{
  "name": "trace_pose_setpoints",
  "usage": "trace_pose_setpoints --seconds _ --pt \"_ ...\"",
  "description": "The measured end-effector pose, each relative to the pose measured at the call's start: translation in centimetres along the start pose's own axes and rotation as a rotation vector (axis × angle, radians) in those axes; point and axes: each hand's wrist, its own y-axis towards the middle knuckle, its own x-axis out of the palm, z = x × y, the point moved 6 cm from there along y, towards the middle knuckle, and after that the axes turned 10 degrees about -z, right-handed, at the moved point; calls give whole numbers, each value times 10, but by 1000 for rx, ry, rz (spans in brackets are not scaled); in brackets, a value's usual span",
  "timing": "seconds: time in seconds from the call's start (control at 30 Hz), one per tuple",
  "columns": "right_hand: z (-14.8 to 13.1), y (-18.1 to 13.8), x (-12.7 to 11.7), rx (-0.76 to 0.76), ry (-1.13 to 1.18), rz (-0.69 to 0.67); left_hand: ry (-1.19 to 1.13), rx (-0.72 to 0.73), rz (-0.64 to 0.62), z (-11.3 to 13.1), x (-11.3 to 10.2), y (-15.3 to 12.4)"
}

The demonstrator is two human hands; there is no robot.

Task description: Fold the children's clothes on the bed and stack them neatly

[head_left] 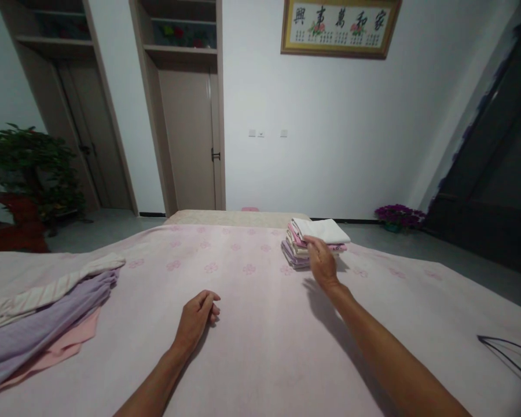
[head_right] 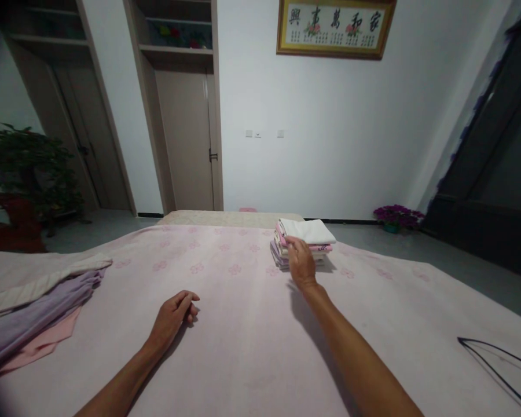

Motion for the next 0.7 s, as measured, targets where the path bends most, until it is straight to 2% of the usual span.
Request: trace_pose_setpoints --seconds 0.1,0.23,0.33,0.43,0.5,0.57,0.7 --pt "-12 -59 40 -33 -87 -289 -13 20 -7 -1 -1 0" --pt "-16 -127 77 109 -210 -560 -29 52 12 0 -4 -1" --pt "-26 -160 92 140 -280 -684 -34 74 42 2 -7 -3" --pt "-42 -176 98 72 -402 -702 2 78 97 3 -18 -6" --pt "-50 -180 100 43 -469 -691 89 80 160 5 -34 -7" --pt "-54 -180 100 30 -502 -696 206 92 248 9 -58 -8" --pt "-54 -177 99 7 -517 -686 513 147 560 27 -129 -16"
